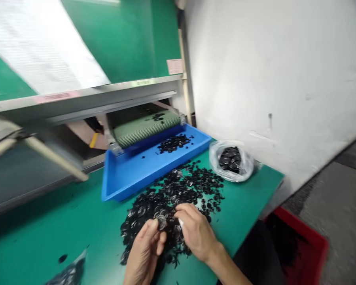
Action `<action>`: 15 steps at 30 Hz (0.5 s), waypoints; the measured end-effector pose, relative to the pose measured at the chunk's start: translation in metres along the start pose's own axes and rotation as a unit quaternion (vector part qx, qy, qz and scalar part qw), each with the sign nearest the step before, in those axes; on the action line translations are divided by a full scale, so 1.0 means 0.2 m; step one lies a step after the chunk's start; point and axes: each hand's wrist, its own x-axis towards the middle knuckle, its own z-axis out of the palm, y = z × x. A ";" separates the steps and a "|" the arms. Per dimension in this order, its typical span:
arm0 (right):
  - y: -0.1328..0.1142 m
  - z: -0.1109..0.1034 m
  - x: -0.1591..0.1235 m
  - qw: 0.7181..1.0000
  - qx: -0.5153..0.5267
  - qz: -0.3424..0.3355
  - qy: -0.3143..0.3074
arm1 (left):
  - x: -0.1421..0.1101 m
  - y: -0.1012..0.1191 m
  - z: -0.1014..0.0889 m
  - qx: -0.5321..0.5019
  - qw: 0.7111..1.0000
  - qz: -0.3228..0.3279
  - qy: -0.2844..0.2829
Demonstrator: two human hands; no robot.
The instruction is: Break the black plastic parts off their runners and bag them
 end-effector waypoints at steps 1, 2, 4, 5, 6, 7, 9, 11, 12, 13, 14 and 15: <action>-0.01 -0.01 0.01 1.000 0.003 0.002 0.007 | 0.01 0.00 -0.01 -0.010 1.000 -0.012 -0.011; -0.03 -0.01 0.01 1.000 0.016 -0.001 0.007 | 0.01 0.00 -0.02 -0.015 0.999 -0.024 -0.024; -0.07 -0.01 0.02 0.998 0.065 0.007 -0.010 | 0.00 -0.01 -0.04 -0.020 0.998 -0.038 -0.047; -0.09 0.00 0.03 0.995 0.095 0.017 -0.025 | 0.00 -0.01 -0.04 -0.025 0.998 -0.039 -0.051; -0.11 0.02 0.03 0.991 0.121 0.033 -0.037 | -0.01 -0.01 -0.03 -0.033 0.997 -0.039 -0.051; -0.13 0.03 0.03 0.988 0.140 0.051 -0.045 | -0.01 -0.02 -0.03 -0.044 0.997 -0.040 -0.049; -0.16 0.05 0.05 0.984 0.157 0.071 -0.052 | -0.02 -0.01 -0.01 -0.075 0.995 -0.048 -0.042; -0.16 0.04 0.08 0.982 0.162 0.047 -0.080 | -0.02 -0.01 0.00 -0.116 0.991 -0.061 -0.035; -0.14 0.02 0.10 0.982 0.160 0.028 -0.097 | -0.02 0.00 0.00 -0.137 0.988 -0.069 -0.033; -0.11 -0.01 0.13 0.983 0.147 0.012 -0.106 | -0.01 0.00 -0.01 -0.160 0.984 -0.077 -0.030; -0.06 -0.04 0.17 0.986 0.124 0.000 -0.114 | -0.01 0.00 -0.02 -0.183 0.979 -0.087 -0.028; 0.00 -0.07 0.21 0.993 0.076 0.011 -0.090 | -0.01 0.01 -0.02 -0.202 0.974 -0.100 -0.030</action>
